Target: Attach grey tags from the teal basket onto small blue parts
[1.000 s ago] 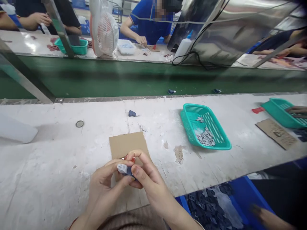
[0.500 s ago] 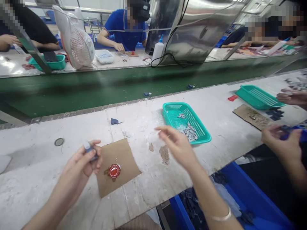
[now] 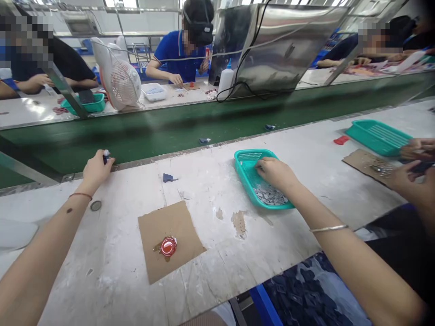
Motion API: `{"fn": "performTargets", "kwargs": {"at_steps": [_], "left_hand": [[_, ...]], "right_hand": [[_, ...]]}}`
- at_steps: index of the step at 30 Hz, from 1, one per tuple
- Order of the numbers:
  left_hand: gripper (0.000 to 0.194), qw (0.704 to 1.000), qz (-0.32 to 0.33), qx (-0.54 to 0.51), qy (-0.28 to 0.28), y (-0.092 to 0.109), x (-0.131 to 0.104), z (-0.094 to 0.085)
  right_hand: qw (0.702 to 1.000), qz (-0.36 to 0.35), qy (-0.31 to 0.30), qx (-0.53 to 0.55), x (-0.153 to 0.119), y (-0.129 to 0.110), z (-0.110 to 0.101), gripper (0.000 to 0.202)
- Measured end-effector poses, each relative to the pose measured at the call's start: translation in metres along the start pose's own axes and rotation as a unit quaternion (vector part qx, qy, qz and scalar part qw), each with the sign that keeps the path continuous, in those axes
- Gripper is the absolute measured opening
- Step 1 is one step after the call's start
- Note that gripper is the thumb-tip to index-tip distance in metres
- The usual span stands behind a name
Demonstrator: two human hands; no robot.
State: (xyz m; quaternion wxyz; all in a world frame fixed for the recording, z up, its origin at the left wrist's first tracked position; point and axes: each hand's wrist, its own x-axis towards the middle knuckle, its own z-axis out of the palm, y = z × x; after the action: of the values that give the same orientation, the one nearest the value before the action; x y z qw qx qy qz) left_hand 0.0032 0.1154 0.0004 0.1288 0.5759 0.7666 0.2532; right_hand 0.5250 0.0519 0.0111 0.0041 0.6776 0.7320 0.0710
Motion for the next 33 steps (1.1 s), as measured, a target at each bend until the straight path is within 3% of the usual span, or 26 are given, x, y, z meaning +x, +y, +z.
{"fn": "performTargets", "kwargs": {"at_steps": [4, 6, 8, 10, 15, 18, 21, 26, 29, 33], "left_hand": [[0.041, 0.998, 0.029, 0.063, 0.005, -0.008, 0.022, 0.011], [0.041, 0.996, 0.044, 0.076, 0.007, -0.012, 0.027, 0.016], [0.042, 0.995, 0.062, 0.082, 0.015, -0.013, 0.027, 0.019], [0.044, 0.992, 0.086, 0.083, 0.031, -0.01, 0.019, 0.023], [0.039, 0.963, 0.245, 0.089, 0.068, 0.02, -0.019, 0.035], [0.037, 0.958, 0.266, 0.07, 0.077, 0.038, -0.033, 0.041], [0.037, 0.967, 0.256, -0.018, -0.012, 0.049, -0.038, 0.045], [0.034, 0.922, 0.32, -0.097, -0.197, 0.06, -0.063, 0.051], [0.032, 0.907, 0.309, -0.15, -0.242, 0.068, -0.08, 0.057], [0.022, 0.905, 0.227, -0.257, -0.253, 0.075, -0.083, 0.062]], "right_hand": [[0.992, -0.017, 0.075, 0.104, -0.031, -0.041, -0.013, 0.023], [0.954, -0.078, 0.133, 0.258, -0.054, -0.072, -0.011, 0.017], [0.922, -0.157, 0.129, 0.33, -0.076, -0.103, -0.002, 0.015], [0.914, -0.194, 0.112, 0.339, -0.094, -0.125, 0.011, 0.019], [0.924, -0.176, 0.115, 0.318, -0.118, -0.139, 0.033, 0.023], [0.924, -0.165, 0.138, 0.317, -0.12, -0.141, 0.032, 0.018], [0.923, -0.142, 0.143, 0.328, -0.118, -0.146, 0.03, 0.014], [0.932, -0.091, 0.133, 0.325, -0.114, -0.152, 0.031, 0.018], [0.936, -0.083, 0.117, 0.322, -0.112, -0.152, 0.03, 0.023], [0.936, -0.103, 0.094, 0.323, -0.106, -0.15, 0.026, 0.024]]}}
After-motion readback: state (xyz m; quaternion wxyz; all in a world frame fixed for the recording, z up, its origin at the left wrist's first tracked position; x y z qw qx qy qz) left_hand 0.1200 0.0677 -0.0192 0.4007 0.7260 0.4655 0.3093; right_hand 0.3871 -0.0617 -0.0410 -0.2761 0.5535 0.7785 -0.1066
